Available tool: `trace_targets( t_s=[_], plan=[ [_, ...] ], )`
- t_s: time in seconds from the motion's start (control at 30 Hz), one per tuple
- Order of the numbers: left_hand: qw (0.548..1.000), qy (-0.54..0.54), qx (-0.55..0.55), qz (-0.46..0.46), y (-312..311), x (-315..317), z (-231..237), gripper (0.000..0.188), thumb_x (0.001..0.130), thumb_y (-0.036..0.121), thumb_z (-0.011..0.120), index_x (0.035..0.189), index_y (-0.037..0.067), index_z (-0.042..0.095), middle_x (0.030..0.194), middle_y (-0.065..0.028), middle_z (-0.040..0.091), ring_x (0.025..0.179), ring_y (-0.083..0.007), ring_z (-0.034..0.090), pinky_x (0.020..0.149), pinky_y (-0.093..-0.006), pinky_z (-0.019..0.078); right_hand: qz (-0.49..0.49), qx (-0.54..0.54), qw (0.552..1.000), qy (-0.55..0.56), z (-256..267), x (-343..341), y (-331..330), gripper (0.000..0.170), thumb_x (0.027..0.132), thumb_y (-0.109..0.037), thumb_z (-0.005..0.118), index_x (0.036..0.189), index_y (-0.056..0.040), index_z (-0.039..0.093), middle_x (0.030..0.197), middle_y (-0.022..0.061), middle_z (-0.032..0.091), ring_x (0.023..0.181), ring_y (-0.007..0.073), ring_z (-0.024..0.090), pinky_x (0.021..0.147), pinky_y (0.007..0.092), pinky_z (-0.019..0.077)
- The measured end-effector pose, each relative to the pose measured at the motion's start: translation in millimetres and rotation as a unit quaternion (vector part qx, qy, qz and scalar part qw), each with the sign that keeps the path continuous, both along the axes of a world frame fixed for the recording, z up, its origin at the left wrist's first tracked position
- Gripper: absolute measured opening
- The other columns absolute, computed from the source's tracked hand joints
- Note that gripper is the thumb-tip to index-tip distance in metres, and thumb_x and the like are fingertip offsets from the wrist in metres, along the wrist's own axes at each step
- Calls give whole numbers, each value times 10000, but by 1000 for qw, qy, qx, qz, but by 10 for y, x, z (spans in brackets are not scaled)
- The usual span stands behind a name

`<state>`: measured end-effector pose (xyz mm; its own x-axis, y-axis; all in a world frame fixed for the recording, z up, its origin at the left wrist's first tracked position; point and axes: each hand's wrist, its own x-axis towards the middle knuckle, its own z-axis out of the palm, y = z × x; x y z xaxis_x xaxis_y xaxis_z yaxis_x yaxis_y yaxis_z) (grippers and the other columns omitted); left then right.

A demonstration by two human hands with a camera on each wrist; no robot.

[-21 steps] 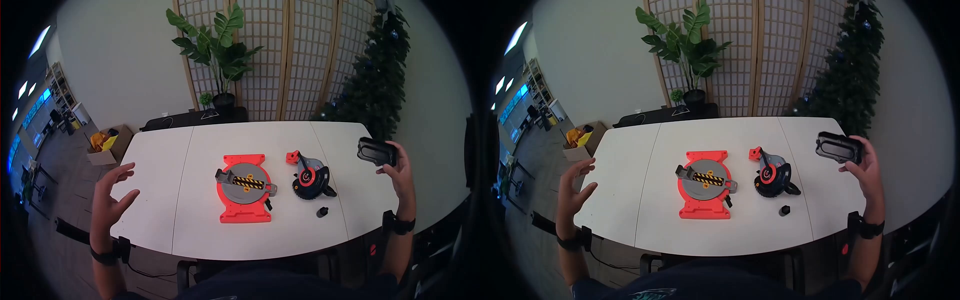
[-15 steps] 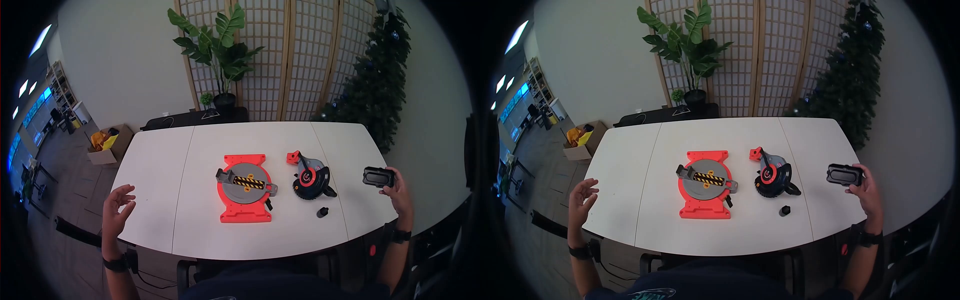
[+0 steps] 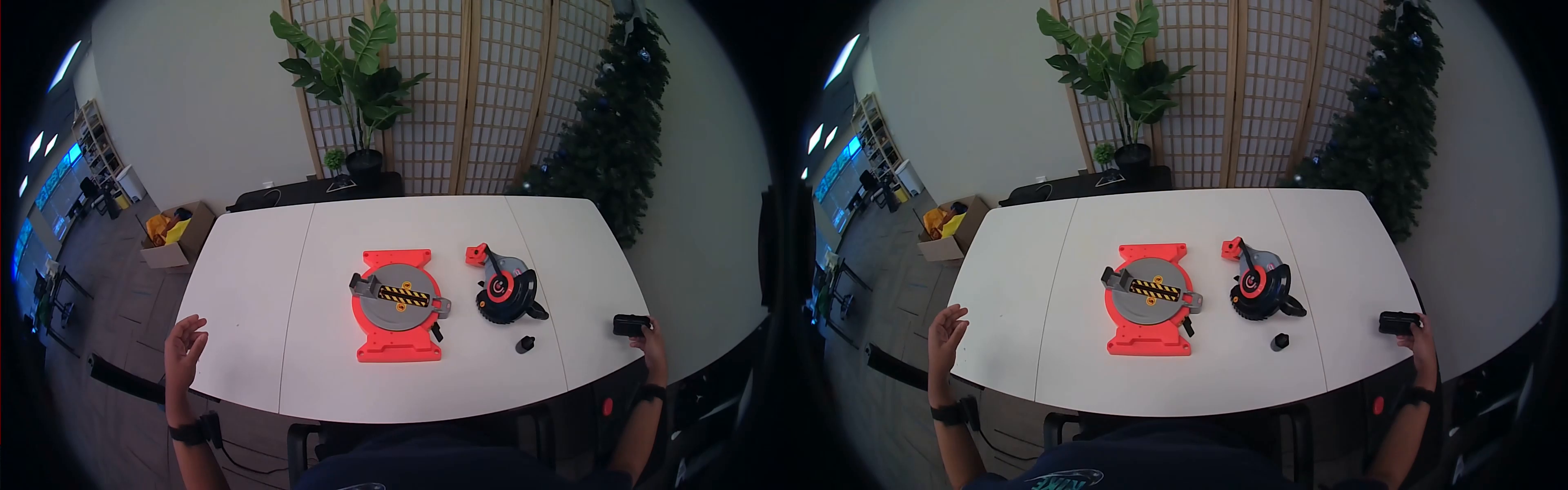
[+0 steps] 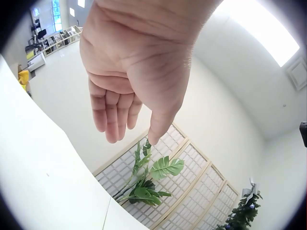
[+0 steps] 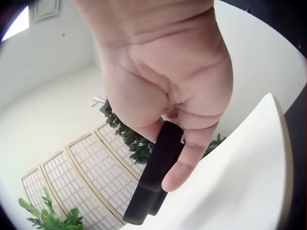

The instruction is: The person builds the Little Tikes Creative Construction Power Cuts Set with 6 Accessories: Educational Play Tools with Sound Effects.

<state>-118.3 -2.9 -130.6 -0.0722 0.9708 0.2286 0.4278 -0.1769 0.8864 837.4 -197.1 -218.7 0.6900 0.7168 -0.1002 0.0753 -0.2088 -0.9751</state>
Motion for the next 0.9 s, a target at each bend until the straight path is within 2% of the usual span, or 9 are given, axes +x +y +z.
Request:
trace_targets(
  t_s=[0.03, 0.1, 0.2, 0.3, 0.4, 0.63, 0.73, 0.83, 0.9],
  plan=[
    [1000, 0, 0, 0, 13, 4, 3, 453, 921, 62, 672, 1330, -34, 501, 1236, -154, 643, 979, -122, 619, 899, -261, 489, 0, 0, 1000, 0, -122, 174, -26, 347, 1003, -110, 462, 1345, -60, 429, 1096, 161, 634, 746, 211, 701, 609, 292, 591],
    [1000, 0, 2, 5, 30, 23, 10, 445, 925, 56, 668, 1326, -40, 500, 1231, -152, 644, 966, -113, 614, 890, -249, 487, -41, -44, 998, -35, -301, 462, -80, 349, 1026, -209, 485, 1340, -68, 423, 1078, 138, 642, 722, 205, 700, 535, 289, 561],
    [1000, -3, 1, 5, 32, 36, 21, 441, 926, 44, 663, 1325, -47, 498, 1232, -154, 642, 967, -111, 614, 886, -243, 490, -58, -26, 996, -60, -362, 594, -142, 386, 1026, -295, 514, 1338, -83, 430, 1035, 98, 655, 694, 187, 689, 501, 268, 526],
    [1000, -27, 4, 4, 36, 17, -7, 447, 922, 37, 666, 1326, -48, 496, 1231, -154, 641, 967, -108, 614, 884, -238, 494, -104, -18, 988, -111, -344, 587, -160, 389, 1017, -328, 535, 1319, -95, 461, 996, 60, 656, 641, 162, 668, 478, 247, 497],
    [1000, -28, 0, 7, 40, 5, -29, 451, 919, 30, 667, 1327, -50, 493, 1230, -156, 640, 969, -109, 614, 883, -236, 498, -82, -64, 983, -149, -273, 646, -172, 354, 1010, -334, 547, 1266, -91, 516, 979, 45, 651, 604, 139, 646, 464, 243, 481],
    [1000, -22, -2, 10, 31, 0, -36, 451, 920, 29, 667, 1328, -52, 491, 1224, -160, 641, 968, -112, 614, 876, -232, 501, -106, -118, 971, -181, -340, 858, -185, 277, 989, -297, 577, 1156, -77, 585, 921, 44, 647, 612, 128, 648, 436, 254, 472],
    [1000, -28, -3, 8, 37, -2, -46, 447, 921, 26, 665, 1326, -51, 493, 1217, -158, 644, 973, -113, 616, 882, -232, 501, -146, -127, 963, -189, -341, 857, -169, 222, 966, -253, 613, 1077, -62, 591, 898, 49, 636, 613, 136, 651, 430, 250, 470],
    [1000, -24, -1, 6, 41, 12, -40, 445, 920, 20, 662, 1325, -51, 494, 1207, -156, 648, 993, -121, 622, 893, -238, 503, -124, -113, 968, -185, -471, 1007, -167, 161, 936, -191, 656, 993, -57, 587, 878, 53, 625, 600, 127, 634, 432, 263, 486],
    [1000, -21, 3, 4, 43, 20, -35, 446, 916, 17, 663, 1324, -50, 494, 1201, -154, 651, 1014, -127, 627, 903, -243, 502, -137, -17, 954, -265, -757, 1276, -169, 133, 914, -139, 677, 943, -55, 578, 808, 43, 611, 592, 116, 611, 444, 277, 502]
  ],
)
